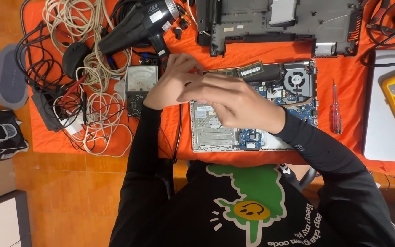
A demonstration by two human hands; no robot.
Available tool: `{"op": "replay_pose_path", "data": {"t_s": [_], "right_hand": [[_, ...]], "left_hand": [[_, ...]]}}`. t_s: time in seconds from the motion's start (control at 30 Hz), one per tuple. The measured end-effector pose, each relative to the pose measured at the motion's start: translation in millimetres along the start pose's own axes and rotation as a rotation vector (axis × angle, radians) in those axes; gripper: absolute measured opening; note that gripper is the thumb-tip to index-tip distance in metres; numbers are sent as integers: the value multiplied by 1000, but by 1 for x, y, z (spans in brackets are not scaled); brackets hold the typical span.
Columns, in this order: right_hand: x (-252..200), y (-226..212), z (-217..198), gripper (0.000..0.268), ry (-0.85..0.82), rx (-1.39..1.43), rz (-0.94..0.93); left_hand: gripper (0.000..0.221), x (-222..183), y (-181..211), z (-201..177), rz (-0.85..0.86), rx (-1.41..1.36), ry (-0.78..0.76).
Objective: Repairing a laptop by checking components with a multimeter, using a screwdriver, and drying a component with a hair dryer.
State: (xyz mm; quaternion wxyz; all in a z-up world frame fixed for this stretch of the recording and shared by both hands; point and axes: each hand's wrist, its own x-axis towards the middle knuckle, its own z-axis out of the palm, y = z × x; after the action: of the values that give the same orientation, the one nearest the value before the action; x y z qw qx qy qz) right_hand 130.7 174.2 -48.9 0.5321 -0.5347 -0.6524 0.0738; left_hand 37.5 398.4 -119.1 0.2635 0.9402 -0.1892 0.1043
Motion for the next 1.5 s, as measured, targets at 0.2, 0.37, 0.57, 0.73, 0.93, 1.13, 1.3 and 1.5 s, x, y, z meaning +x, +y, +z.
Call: {"op": "replay_pose_path", "data": {"t_s": [0.2, 0.37, 0.57, 0.73, 0.93, 1.13, 1.3, 1.5], "right_hand": [[-2, -1, 4, 22, 20, -47, -42], [-5, 0, 1, 22, 19, -90, -19], [-5, -5, -3, 36, 12, -124, -34], [-7, -3, -5, 40, -55, -123, -71], [-2, -9, -10, 28, -24, -100, -98], [-5, -8, -14, 28, -65, -127, -87], [-6, -8, -17, 31, -89, -190, -106], [0, -13, -22, 26, -95, -130, -143]], "left_hand": [[21, 0, 1, 1, 19, -3, -27], [18, 7, 6, -4, 46, -38, 5], [13, 2, 0, 0, 8, 37, -21], [21, 0, 1, 0, 15, -19, 21], [24, 4, 8, -3, 32, 29, 29], [23, 3, 1, 3, -58, 52, 23], [24, 2, 0, 4, -81, 37, 4], [27, 4, 2, 2, -77, 22, -9]]}}
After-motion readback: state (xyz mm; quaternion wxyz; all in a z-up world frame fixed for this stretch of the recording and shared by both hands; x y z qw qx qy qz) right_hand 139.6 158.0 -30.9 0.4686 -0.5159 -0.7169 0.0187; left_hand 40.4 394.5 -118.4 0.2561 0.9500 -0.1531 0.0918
